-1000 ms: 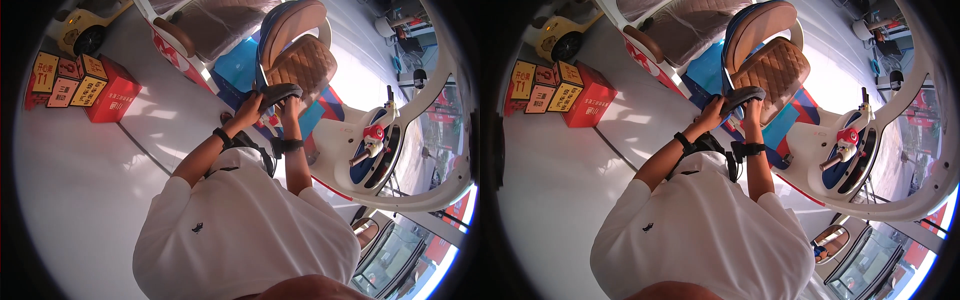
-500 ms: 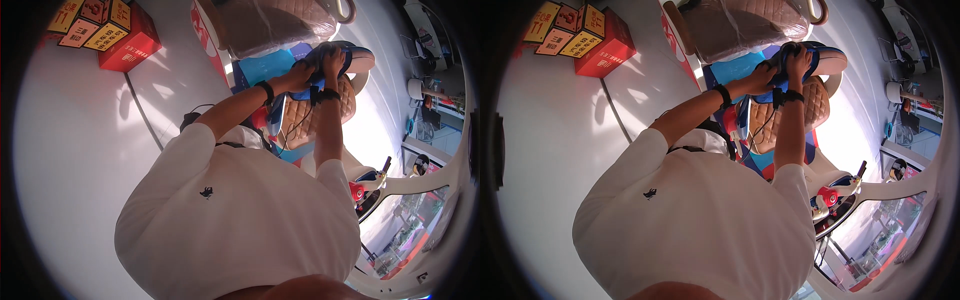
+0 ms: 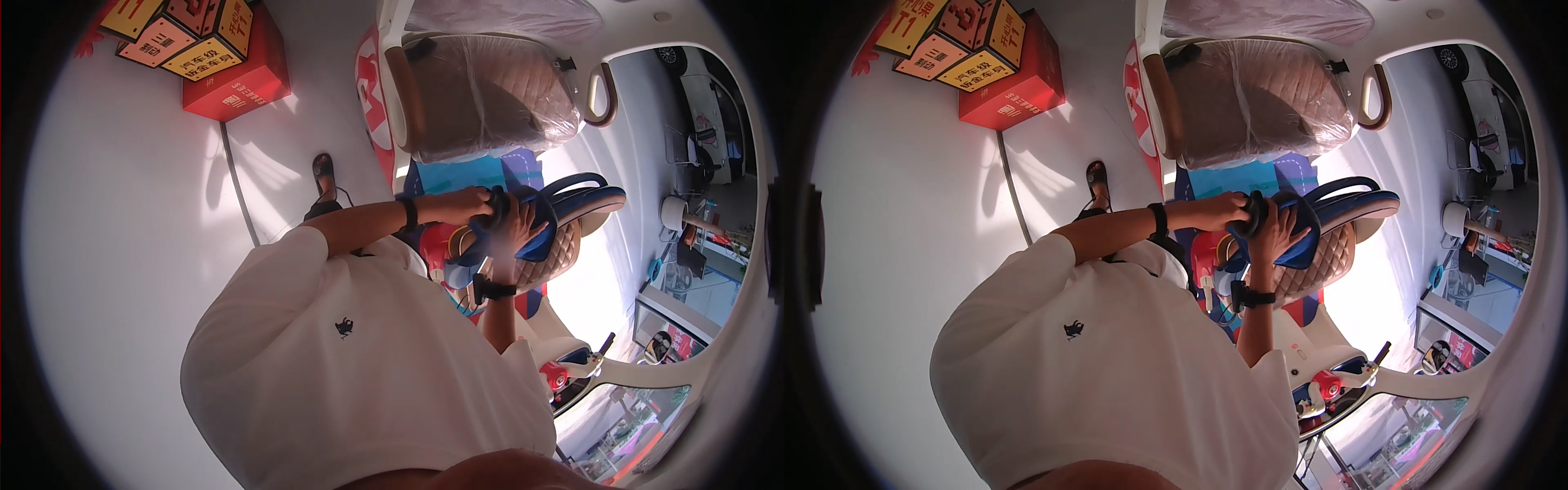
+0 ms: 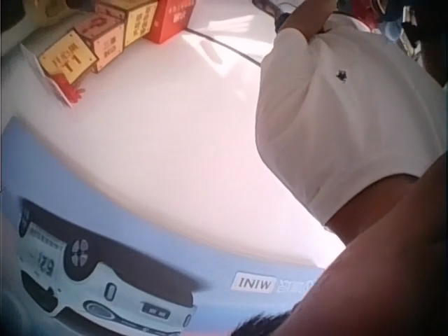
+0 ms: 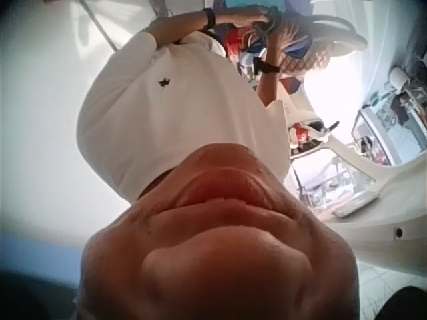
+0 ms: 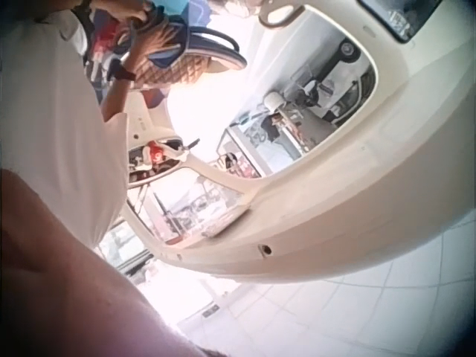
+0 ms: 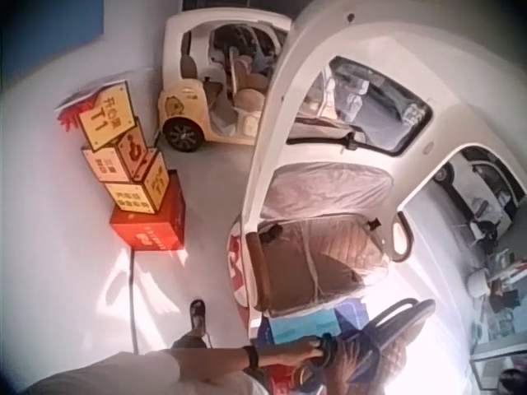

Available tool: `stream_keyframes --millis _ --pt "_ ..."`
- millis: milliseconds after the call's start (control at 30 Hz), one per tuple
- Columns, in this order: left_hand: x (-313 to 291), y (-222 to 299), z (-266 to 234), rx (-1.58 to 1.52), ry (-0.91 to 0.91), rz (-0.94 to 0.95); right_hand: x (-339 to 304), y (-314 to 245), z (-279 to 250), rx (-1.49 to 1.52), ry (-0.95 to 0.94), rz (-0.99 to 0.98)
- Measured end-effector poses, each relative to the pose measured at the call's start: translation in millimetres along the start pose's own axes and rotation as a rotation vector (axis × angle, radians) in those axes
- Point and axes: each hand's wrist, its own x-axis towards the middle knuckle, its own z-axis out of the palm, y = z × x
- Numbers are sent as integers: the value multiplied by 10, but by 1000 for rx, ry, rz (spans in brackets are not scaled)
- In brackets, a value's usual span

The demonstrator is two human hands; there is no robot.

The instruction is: The person cleans showroom vehicles and fixtures by wiping down small electric cars, door frames, scooter seats, and vehicle bodies with a cloth.

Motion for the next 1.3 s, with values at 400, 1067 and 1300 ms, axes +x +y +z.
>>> stream_keyframes --millis 400,1067,1300 --pt "-703 -957 -2161 202 640 -331 1545 -2351 909 602 12 -131" --pt "-892 -1807 -2546 -17 774 -471 1478 -2315 699 332 54 -394" --pt "13 -648 -3840 -385 701 4 2016 -2500 -210 906 543 -158"
